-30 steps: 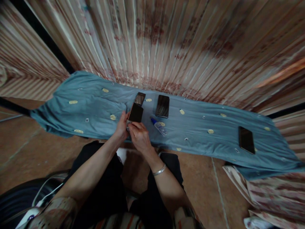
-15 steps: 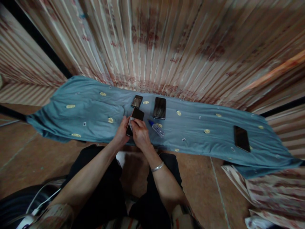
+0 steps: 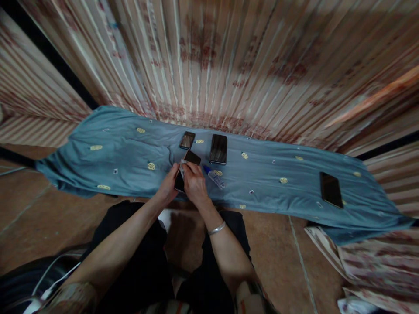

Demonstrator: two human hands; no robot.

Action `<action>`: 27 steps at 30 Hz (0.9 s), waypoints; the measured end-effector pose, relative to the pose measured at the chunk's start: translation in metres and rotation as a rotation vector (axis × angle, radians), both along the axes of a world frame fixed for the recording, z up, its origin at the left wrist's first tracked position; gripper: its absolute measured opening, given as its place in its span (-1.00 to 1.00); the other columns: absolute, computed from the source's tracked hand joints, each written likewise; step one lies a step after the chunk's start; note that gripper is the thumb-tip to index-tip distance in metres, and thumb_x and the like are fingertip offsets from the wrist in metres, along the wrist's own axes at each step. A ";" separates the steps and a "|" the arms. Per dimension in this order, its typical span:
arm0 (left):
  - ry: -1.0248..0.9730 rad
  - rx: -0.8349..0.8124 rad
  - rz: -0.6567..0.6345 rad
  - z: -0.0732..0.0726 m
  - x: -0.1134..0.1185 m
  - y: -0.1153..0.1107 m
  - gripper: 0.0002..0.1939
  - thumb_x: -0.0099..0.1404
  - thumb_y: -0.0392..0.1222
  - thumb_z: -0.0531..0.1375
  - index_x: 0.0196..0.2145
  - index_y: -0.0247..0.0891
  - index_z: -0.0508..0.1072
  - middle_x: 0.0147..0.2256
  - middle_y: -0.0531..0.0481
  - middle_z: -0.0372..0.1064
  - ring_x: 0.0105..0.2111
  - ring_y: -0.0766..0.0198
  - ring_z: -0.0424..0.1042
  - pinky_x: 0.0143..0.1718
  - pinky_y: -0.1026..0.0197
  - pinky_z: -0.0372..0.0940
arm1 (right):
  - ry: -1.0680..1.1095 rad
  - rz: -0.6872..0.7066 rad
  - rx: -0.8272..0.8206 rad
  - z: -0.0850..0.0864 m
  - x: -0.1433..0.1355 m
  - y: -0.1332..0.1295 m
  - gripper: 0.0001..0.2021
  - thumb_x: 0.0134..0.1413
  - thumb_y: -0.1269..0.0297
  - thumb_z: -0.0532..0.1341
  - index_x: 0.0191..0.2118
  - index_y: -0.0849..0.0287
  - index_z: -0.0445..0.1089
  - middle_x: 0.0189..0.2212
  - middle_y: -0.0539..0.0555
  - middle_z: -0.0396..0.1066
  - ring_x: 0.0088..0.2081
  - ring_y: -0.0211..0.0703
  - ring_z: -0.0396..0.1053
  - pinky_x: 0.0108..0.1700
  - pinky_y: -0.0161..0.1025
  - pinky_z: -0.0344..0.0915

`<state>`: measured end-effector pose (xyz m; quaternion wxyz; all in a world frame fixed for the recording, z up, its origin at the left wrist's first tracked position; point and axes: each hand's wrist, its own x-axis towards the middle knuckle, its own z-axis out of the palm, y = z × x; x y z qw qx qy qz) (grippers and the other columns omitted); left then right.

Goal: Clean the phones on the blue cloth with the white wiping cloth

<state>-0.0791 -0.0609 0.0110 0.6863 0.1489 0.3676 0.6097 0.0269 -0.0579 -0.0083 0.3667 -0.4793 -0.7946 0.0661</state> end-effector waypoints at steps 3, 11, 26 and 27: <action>0.033 0.021 -0.016 -0.003 0.001 -0.002 -0.77 0.25 -0.08 0.32 -0.27 -0.33 0.57 -0.27 -0.05 0.58 -0.07 0.19 0.53 0.07 0.19 0.34 | 0.024 -0.018 0.013 -0.003 0.004 0.006 -0.60 0.36 0.41 0.00 0.17 0.23 0.44 0.09 0.30 0.44 0.10 0.05 0.38 0.18 0.03 0.36; 0.063 0.012 0.006 -0.003 -0.004 -0.001 -0.79 0.25 -0.11 0.32 -0.30 -0.34 0.56 -0.24 -0.08 0.59 -0.02 0.15 0.52 0.08 0.18 0.34 | 0.024 0.023 0.033 -0.004 0.000 -0.006 -0.61 0.37 0.41 0.00 0.15 0.24 0.45 0.07 0.30 0.45 0.04 0.02 0.39 0.13 -0.01 0.38; 0.111 0.092 -0.065 -0.008 0.005 -0.013 -0.72 0.17 -0.15 0.37 -0.16 -0.30 0.62 0.01 -0.15 0.56 0.23 0.05 0.35 0.29 0.08 0.17 | 0.031 -0.093 0.064 -0.013 0.016 0.022 -0.61 0.34 0.44 -0.01 0.12 0.24 0.46 0.05 0.27 0.46 0.06 0.00 0.38 0.18 -0.05 0.34; 0.121 0.102 -0.074 -0.009 0.005 -0.013 -0.70 0.17 -0.13 0.38 -0.15 -0.30 0.62 0.02 -0.15 0.56 0.23 0.04 0.35 0.30 0.06 0.15 | 0.029 -0.096 0.056 -0.013 0.016 0.024 -0.60 0.34 0.45 -0.01 0.12 0.26 0.46 0.04 0.28 0.46 0.06 0.00 0.39 0.18 -0.04 0.33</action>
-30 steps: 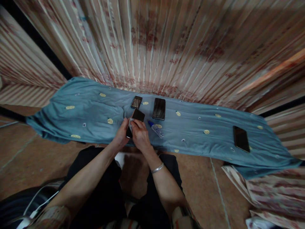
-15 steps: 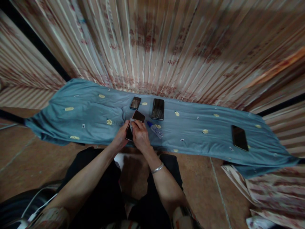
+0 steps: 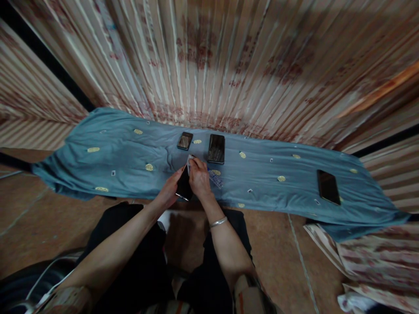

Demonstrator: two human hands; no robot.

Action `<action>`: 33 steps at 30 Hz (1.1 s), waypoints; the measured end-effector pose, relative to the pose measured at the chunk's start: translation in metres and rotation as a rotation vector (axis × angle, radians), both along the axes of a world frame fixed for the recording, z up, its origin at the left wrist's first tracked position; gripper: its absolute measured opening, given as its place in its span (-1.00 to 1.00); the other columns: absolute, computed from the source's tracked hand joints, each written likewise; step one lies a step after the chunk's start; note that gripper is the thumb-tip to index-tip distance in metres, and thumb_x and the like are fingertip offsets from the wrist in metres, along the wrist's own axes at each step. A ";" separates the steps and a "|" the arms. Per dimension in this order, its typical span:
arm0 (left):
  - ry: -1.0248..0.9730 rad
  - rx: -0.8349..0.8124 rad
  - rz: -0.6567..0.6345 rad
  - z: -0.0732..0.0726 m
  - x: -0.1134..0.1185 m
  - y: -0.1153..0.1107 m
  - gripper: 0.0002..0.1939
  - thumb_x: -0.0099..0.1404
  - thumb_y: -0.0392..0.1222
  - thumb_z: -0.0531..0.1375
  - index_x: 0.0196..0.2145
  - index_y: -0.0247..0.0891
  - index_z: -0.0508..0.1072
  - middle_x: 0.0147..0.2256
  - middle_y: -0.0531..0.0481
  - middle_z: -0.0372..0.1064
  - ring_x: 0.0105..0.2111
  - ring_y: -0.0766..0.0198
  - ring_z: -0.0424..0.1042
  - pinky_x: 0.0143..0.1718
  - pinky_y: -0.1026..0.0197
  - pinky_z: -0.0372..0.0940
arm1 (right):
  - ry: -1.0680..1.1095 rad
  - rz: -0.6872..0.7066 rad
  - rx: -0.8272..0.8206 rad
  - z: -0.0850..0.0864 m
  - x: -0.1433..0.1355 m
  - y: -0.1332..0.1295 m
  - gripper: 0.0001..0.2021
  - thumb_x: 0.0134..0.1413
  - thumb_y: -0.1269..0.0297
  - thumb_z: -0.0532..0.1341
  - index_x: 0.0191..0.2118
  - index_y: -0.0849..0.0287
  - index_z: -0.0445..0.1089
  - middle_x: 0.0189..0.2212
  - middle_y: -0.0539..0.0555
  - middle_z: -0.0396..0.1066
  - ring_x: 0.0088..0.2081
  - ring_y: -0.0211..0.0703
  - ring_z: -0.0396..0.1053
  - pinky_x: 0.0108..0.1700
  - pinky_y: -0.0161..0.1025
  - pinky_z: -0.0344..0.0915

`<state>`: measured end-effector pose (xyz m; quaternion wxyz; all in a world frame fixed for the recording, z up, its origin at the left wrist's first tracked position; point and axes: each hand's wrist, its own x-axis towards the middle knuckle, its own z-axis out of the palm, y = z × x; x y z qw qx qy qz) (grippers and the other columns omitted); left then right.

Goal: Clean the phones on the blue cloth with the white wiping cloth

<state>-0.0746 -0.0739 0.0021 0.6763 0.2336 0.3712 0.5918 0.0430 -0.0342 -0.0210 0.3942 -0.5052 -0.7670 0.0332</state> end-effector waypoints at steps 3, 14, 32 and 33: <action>0.032 0.028 -0.028 -0.002 -0.001 -0.001 -0.65 0.16 -0.06 0.38 -0.12 -0.28 0.63 0.03 -0.14 0.56 0.22 0.00 0.35 0.32 0.01 0.10 | -0.005 -0.006 -0.042 0.002 0.001 0.004 -0.60 0.31 0.47 -0.01 0.11 0.30 0.46 0.02 0.30 0.47 0.06 0.03 0.40 0.21 -0.01 0.30; 0.033 0.047 -0.028 0.004 -0.008 0.001 -0.57 0.14 0.05 0.37 -0.09 -0.24 0.62 -0.06 -0.09 0.60 0.11 -0.02 0.46 0.20 0.03 0.25 | 0.012 -0.050 -0.093 0.001 0.001 0.006 -0.58 0.29 0.50 -0.02 0.12 0.32 0.46 0.03 0.33 0.47 0.08 0.06 0.39 0.24 0.03 0.27; 0.001 -0.006 0.023 0.003 -0.017 0.010 -0.68 0.25 -0.05 0.31 -0.11 -0.30 0.59 -0.15 -0.09 0.62 0.04 0.07 0.51 0.14 0.11 0.29 | -0.011 0.028 -0.076 0.000 -0.007 -0.008 -0.60 0.29 0.47 0.00 0.09 0.34 0.49 0.05 0.36 0.46 0.06 0.11 0.40 0.18 0.06 0.34; -0.002 -0.015 0.019 0.003 -0.017 0.010 -0.68 0.25 -0.06 0.31 -0.11 -0.30 0.59 -0.17 -0.09 0.62 0.03 0.07 0.52 0.13 0.11 0.30 | -0.011 0.028 -0.078 0.000 -0.006 -0.009 -0.60 0.29 0.47 0.00 0.08 0.34 0.49 0.05 0.36 0.46 0.05 0.11 0.40 0.18 0.05 0.34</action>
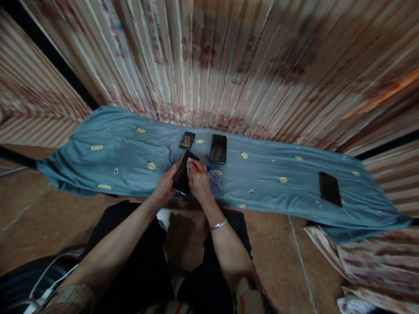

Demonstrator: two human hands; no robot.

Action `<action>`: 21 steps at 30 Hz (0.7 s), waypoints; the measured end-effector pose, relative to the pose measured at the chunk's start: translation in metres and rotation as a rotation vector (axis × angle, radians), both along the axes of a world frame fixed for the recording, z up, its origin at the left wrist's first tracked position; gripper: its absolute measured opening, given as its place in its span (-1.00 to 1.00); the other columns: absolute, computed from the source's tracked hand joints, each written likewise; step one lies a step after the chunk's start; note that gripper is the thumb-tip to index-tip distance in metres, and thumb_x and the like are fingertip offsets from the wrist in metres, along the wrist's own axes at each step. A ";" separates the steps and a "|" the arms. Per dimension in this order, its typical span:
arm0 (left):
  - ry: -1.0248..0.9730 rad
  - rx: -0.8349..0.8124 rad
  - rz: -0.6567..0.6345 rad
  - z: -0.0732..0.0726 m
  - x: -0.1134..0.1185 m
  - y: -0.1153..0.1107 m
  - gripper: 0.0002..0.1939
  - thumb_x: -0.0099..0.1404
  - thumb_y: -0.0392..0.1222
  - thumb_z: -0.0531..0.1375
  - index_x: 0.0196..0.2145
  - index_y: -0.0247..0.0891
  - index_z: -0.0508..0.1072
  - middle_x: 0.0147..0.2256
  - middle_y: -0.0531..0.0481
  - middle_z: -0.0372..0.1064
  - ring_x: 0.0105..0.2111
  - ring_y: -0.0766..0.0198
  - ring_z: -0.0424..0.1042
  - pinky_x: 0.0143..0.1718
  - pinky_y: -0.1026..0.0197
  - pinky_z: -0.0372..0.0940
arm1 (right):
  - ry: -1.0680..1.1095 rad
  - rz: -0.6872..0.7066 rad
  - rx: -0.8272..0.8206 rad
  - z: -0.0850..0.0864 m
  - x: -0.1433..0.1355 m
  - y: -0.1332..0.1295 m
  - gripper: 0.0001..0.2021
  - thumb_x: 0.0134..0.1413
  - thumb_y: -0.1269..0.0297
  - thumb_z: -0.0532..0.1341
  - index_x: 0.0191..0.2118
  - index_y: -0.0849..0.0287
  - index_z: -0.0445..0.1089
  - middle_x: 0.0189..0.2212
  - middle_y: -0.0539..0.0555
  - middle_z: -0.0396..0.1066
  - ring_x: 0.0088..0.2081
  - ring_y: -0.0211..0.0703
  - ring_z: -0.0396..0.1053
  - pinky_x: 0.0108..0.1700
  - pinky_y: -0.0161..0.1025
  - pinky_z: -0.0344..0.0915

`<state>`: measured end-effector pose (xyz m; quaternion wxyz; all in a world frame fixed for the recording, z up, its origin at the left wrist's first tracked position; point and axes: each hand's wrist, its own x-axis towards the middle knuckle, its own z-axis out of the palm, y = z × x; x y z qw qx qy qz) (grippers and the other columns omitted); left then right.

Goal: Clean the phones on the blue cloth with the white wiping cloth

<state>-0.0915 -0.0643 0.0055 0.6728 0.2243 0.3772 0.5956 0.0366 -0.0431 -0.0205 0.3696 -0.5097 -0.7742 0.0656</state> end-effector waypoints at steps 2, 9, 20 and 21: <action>-0.008 -0.018 -0.002 0.002 0.000 0.000 -0.71 0.27 -0.07 0.30 -0.13 -0.30 0.59 -0.19 -0.09 0.62 0.00 0.08 0.53 0.11 0.12 0.32 | 0.002 0.009 -0.003 0.001 0.000 -0.002 -0.61 0.30 0.46 0.01 0.08 0.33 0.49 0.05 0.35 0.46 0.04 0.10 0.41 0.18 0.05 0.34; -0.049 -0.040 0.001 0.005 -0.001 0.003 -0.75 0.31 -0.06 0.26 -0.18 -0.30 0.59 -0.20 -0.06 0.62 0.02 0.11 0.52 0.11 0.13 0.33 | -0.013 0.039 0.018 0.003 -0.002 -0.011 -0.62 0.31 0.44 0.00 0.08 0.28 0.49 0.04 0.30 0.48 0.05 0.07 0.41 0.19 0.04 0.33; -0.046 -0.032 0.011 0.005 0.011 0.001 -0.68 0.31 0.00 0.24 -0.24 -0.34 0.58 -0.22 -0.13 0.61 0.02 0.07 0.52 0.09 0.11 0.35 | -0.015 0.081 -0.023 0.019 -0.006 -0.020 -0.61 0.33 0.41 0.02 0.15 0.28 0.44 0.09 0.32 0.43 0.11 0.08 0.37 0.21 0.04 0.33; -0.045 -0.038 0.015 0.005 0.010 0.002 -0.68 0.30 0.01 0.25 -0.25 -0.34 0.58 -0.22 -0.13 0.60 0.01 0.07 0.52 0.08 0.12 0.36 | -0.019 0.095 -0.030 0.021 -0.007 -0.022 -0.61 0.33 0.42 0.02 0.15 0.27 0.44 0.09 0.31 0.42 0.11 0.08 0.36 0.21 0.04 0.33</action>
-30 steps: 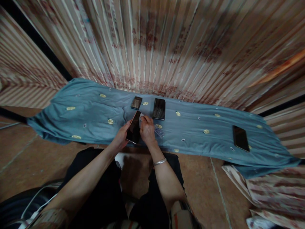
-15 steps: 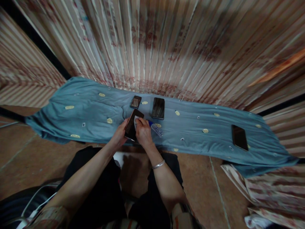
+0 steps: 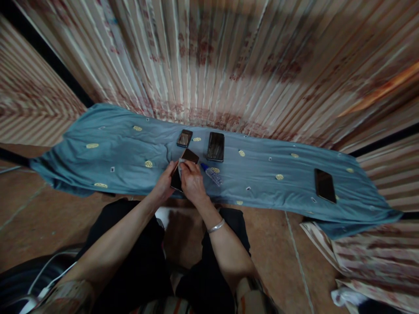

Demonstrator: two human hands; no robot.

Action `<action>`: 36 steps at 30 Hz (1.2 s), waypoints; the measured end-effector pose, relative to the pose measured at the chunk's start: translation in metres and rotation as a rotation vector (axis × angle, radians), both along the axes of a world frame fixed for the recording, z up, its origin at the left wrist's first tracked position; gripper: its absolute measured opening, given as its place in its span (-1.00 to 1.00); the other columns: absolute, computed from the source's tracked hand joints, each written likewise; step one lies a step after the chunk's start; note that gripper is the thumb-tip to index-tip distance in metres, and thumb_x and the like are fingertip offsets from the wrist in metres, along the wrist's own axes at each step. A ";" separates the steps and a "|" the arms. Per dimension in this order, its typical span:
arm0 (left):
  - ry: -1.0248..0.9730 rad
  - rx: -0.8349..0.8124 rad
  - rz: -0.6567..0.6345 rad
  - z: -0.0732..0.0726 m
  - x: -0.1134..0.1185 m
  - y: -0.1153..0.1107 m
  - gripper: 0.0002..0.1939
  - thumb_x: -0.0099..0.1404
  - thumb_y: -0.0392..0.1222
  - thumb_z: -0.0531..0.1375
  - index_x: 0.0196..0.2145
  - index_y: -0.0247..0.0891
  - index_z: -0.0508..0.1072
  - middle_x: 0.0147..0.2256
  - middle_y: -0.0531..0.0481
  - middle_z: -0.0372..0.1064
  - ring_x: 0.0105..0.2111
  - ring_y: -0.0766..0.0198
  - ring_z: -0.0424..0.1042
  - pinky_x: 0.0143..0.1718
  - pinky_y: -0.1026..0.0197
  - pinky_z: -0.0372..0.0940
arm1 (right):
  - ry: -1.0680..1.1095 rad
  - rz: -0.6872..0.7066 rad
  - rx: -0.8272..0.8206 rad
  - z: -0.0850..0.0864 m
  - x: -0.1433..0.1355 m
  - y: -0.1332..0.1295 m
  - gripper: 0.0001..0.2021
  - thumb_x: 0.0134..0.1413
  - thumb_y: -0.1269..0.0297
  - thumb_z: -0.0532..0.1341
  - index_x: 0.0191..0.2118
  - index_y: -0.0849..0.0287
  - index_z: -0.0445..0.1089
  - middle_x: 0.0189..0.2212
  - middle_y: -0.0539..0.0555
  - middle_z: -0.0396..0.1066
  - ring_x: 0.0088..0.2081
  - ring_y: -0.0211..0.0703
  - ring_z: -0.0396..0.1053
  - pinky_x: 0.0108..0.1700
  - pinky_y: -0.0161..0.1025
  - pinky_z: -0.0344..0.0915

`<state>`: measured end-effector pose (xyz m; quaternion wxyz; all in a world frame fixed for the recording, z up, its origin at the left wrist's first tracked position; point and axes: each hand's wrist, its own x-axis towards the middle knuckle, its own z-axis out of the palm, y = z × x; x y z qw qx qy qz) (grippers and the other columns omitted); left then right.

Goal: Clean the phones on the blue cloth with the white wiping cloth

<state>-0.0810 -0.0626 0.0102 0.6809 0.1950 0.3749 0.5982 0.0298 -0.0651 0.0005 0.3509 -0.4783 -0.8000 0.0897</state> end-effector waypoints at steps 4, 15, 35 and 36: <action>0.005 -0.056 0.036 0.001 -0.006 0.002 -0.68 0.29 0.03 0.26 -0.29 -0.33 0.56 -0.29 -0.08 0.59 -0.05 0.11 0.55 0.02 0.16 0.39 | -0.005 0.028 0.005 0.003 -0.007 -0.010 -0.59 0.32 0.44 0.01 0.16 0.23 0.44 0.09 0.25 0.43 0.07 0.04 0.37 0.20 0.02 0.35; 0.057 -0.008 0.022 0.012 -0.012 0.003 -0.59 0.41 0.06 0.07 -0.19 -0.30 0.59 -0.30 -0.08 0.60 -0.11 0.13 0.57 -0.09 0.17 0.44 | -0.005 0.088 0.033 0.010 -0.022 -0.034 -0.60 0.35 0.42 0.01 0.15 0.30 0.46 0.10 0.30 0.43 0.09 0.05 0.35 0.22 0.01 0.35; 0.068 -0.019 0.129 0.024 -0.023 0.010 -0.56 0.47 0.00 -0.03 -0.04 -0.26 0.57 -0.13 -0.12 0.60 0.05 -0.02 0.50 0.05 0.00 0.41 | 0.010 0.154 0.007 0.012 -0.018 -0.039 -0.57 0.30 0.52 0.02 0.16 0.18 0.46 0.07 0.21 0.47 0.08 -0.02 0.38 0.20 -0.02 0.37; 0.073 -0.021 0.136 0.025 -0.023 0.010 -0.56 0.47 0.01 -0.02 -0.06 -0.27 0.57 -0.13 -0.13 0.60 0.05 -0.05 0.49 0.05 -0.02 0.41 | 0.011 0.149 0.002 0.012 -0.017 -0.038 -0.57 0.30 0.52 0.02 0.15 0.17 0.46 0.06 0.21 0.47 0.08 -0.02 0.38 0.20 -0.01 0.37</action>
